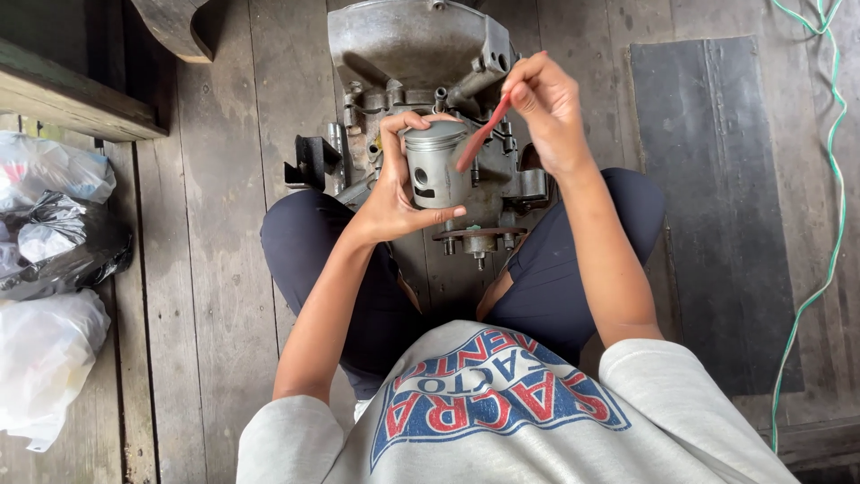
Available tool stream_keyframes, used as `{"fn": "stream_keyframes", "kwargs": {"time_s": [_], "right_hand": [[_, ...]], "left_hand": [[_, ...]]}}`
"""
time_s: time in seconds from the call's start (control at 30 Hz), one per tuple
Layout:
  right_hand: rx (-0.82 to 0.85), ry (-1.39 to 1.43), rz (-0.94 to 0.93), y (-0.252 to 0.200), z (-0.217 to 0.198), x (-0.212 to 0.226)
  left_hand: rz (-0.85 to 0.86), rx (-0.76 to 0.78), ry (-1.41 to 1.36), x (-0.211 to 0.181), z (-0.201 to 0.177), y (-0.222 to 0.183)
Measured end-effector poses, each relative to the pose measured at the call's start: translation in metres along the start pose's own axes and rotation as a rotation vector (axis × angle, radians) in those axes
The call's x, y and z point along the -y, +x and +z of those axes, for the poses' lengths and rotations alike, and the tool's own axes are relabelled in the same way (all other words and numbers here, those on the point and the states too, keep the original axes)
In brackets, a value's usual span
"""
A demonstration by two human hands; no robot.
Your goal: Cleaning carbon deposits or debris from an engine piston using a small handheld brush.
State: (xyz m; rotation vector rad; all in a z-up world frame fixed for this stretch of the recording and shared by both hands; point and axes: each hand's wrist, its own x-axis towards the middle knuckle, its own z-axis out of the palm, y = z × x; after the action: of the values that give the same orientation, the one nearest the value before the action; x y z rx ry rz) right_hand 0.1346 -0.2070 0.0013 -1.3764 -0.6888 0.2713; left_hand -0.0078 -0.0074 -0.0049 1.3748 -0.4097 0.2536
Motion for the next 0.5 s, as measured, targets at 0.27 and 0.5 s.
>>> {"fn": "stream_keyframes", "kwargs": {"time_s": [0.27,0.5], "right_hand": [[-0.049,0.034,0.019,-0.025,0.026,0.013],[-0.241,-0.105,-0.073,-0.08,0.023,0.014]], "left_hand": [[0.041,-0.03,-0.034,-0.006,0.007,-0.005],[0.113,-0.057,-0.225,0.014,0.025,-0.042]]}}
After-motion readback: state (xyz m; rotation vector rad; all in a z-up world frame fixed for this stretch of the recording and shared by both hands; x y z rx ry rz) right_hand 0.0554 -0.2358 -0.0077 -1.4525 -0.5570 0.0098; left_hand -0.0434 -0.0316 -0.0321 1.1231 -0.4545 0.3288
